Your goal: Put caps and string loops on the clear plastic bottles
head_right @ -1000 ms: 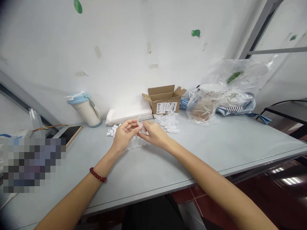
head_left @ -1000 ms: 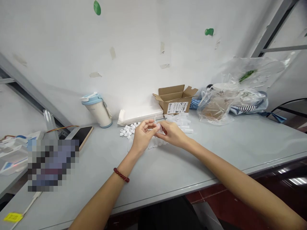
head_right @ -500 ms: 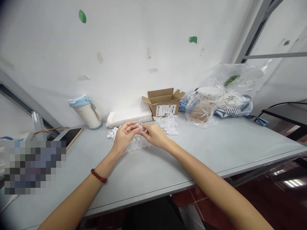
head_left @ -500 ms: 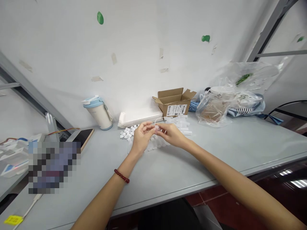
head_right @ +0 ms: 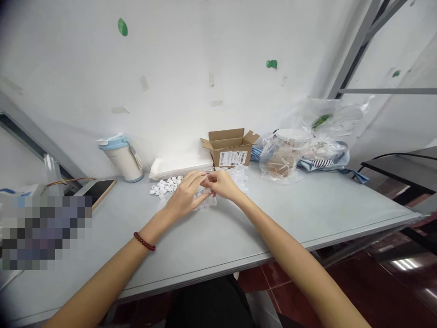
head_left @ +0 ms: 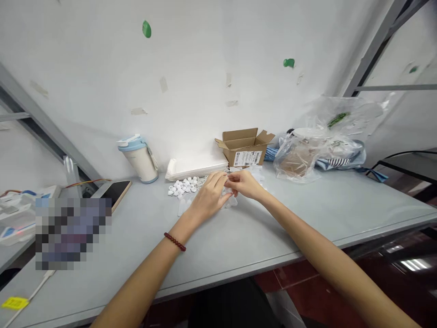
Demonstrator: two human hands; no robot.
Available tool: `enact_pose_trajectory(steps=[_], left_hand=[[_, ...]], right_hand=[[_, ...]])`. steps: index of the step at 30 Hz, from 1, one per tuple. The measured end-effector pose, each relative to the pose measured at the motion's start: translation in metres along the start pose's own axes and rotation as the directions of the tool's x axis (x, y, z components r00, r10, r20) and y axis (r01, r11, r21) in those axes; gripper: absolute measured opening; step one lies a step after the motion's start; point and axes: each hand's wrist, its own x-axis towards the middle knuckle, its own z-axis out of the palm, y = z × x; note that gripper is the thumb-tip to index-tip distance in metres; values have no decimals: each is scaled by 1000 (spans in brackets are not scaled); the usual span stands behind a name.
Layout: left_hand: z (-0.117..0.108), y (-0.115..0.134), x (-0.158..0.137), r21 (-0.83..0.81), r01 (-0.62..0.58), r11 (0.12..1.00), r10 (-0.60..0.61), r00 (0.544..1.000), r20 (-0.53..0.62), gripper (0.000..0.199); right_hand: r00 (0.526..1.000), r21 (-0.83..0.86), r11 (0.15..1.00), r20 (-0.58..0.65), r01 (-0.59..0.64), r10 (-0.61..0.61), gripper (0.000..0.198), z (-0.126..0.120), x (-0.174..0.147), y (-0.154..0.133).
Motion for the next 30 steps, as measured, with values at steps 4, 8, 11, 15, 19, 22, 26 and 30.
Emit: enact_pose_trajectory(steps=[4,8,11,15,19,22,26,30], left_hand=[[7,0,8,-3,102,995,-102,994,35,49],[22,7,16,-73,289,955,-283,955,85,65],[30,11,17,-93,365,926,-348,924,159,65],[32,14,13,-82,391,917,-367,906,213,61],[32,17,8,-7,327,945,-316,916,248,57],[34,18,6,69,272,960,-281,922,266,51],[37,17,4,133,219,967,-247,932,265,46],[37,16,1,144,201,969,-234,933,272,44]], right_hand=[[995,48,996,72,-79,75,31,-14,3,6],[974,-9,983,140,-181,180,31,-27,3,10],[934,-54,958,212,-283,288,31,-31,2,11],[895,-103,933,266,-344,359,30,-30,1,9],[865,-128,915,298,-384,404,32,-29,0,8],[854,-131,908,309,-398,419,30,-30,1,10],[867,-132,908,269,-398,419,23,-31,2,14],[872,-138,909,258,-394,417,18,-31,3,17]])
